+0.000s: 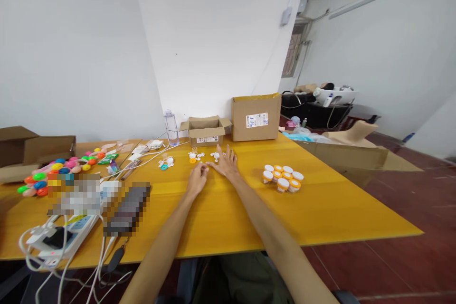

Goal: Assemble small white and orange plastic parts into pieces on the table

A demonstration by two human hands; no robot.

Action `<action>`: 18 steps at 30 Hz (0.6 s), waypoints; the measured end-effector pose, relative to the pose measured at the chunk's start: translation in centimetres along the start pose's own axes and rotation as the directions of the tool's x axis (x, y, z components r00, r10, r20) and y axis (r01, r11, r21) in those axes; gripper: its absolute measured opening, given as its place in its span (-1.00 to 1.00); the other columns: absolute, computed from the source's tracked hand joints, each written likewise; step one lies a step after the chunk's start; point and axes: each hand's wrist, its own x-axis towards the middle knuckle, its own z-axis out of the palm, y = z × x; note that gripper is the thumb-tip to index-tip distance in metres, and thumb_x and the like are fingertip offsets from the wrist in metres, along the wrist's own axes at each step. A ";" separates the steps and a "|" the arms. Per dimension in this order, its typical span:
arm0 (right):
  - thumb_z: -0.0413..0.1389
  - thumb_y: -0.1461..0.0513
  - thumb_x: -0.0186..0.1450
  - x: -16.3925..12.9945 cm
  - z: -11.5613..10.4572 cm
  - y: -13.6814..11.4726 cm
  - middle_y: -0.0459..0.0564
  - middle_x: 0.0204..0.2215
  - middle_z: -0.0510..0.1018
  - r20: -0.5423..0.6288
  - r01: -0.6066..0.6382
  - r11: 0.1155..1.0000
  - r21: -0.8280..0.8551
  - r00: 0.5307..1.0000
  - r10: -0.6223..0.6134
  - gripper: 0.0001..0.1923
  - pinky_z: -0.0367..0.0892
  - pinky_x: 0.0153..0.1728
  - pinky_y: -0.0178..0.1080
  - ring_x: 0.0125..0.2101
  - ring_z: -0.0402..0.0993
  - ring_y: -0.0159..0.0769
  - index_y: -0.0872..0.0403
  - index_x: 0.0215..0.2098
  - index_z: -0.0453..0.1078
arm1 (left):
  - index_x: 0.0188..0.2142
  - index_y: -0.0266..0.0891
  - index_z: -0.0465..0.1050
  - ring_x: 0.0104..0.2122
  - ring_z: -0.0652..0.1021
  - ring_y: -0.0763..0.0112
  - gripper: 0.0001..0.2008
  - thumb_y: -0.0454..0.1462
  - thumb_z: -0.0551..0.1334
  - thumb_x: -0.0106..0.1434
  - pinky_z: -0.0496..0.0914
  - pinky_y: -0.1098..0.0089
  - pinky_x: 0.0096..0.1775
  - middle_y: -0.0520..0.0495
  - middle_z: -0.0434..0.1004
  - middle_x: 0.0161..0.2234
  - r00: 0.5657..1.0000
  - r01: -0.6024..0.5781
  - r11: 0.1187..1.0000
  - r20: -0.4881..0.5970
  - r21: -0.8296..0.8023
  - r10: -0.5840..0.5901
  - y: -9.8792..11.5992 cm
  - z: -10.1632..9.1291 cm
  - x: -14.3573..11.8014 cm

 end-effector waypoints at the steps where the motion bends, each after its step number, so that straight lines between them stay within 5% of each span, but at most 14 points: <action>1: 0.02 -0.25 0.24 -0.3 -0.1 0.1 0.25 0.41 -0.13 0.007 0.004 1.000 -0.006 1.000 -0.004 -0.01 -0.09 0.24 0.16 0.35 -0.09 0.19 -0.03 0.44 -0.22 | -0.30 -0.17 0.45 -0.23 0.59 0.28 -0.90 -0.35 0.16 0.25 0.47 0.25 -0.09 -0.07 0.60 -0.26 1.000 -0.014 1.000 0.008 0.027 0.014 -0.1 0.0 0.0; 10: -0.04 -0.24 0.27 -3.3 0.2 1.9 0.20 0.41 -0.06 0.032 0.099 0.995 -0.026 0.995 -0.098 -0.06 -0.17 0.29 0.09 0.37 -0.12 0.06 0.02 0.43 -0.18 | -0.21 -0.13 0.42 -0.14 0.57 0.26 -0.91 -0.29 0.15 0.31 0.44 0.24 -0.04 -0.09 0.56 -0.16 0.985 -0.149 0.951 0.121 0.270 0.120 -0.7 -0.2 -0.2; 18: -0.12 -0.19 0.35 -6.4 -0.4 3.1 0.27 0.37 0.06 0.025 0.079 0.997 -0.021 0.997 -0.078 -0.18 -0.06 0.28 0.06 0.35 -0.03 0.03 0.13 0.39 -0.02 | -0.20 -0.11 0.42 -0.07 0.55 0.20 -0.88 -0.19 0.16 0.33 0.42 0.23 -0.01 -0.13 0.57 -0.12 0.970 -0.212 0.941 0.177 0.263 0.169 -0.3 -0.6 -0.6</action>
